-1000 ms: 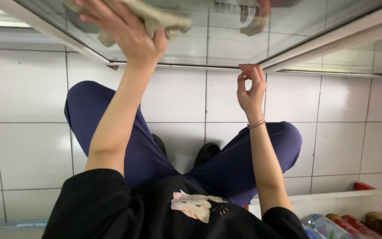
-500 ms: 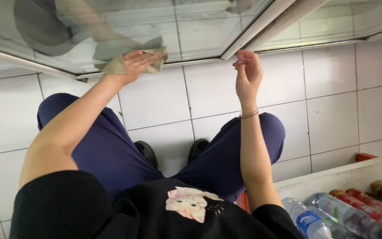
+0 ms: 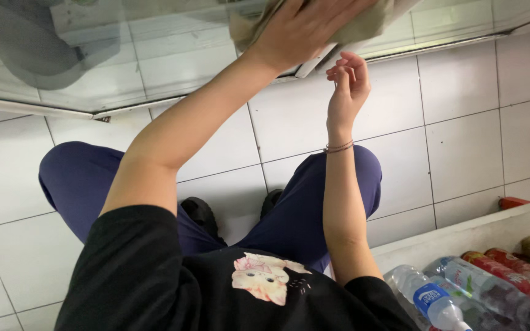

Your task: The person organizes snacks in a box, wipes a refrigerator door with a cloth, and sprays it with a cleaning solution.

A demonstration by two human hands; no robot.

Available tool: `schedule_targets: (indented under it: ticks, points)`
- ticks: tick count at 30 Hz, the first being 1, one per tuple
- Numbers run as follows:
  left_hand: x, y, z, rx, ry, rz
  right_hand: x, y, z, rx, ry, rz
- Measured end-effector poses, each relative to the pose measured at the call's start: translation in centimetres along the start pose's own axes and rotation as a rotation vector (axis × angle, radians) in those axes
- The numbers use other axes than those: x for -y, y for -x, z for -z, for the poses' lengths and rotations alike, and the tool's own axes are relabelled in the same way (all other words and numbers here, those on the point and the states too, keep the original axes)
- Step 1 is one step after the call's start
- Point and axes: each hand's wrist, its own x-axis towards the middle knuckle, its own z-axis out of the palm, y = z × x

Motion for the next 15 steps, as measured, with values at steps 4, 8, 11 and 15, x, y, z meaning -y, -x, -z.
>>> schedule_targets:
  ticks: [4, 8, 11, 15]
  points:
    - [-2.0, 12.7, -0.8, 0.219, -0.476, -0.374, -0.1, 0.1, 1.4, -0.061, -0.044, -0.037]
    - [-1.1, 19.6, 0.4, 0.624, -0.064, -0.269, -0.5, 0.1, 2.5, -0.024, -0.008, -0.003]
    - [0.8, 17.6, 3.4, 0.780, 0.523, 0.206, -1.2, 0.1, 3.2, -0.010, 0.021, -0.013]
    - [2.4, 6.9, 2.9, -0.080, 0.015, 0.292, -1.7, -0.2, 4.1, 0.001, 0.046, -0.032]
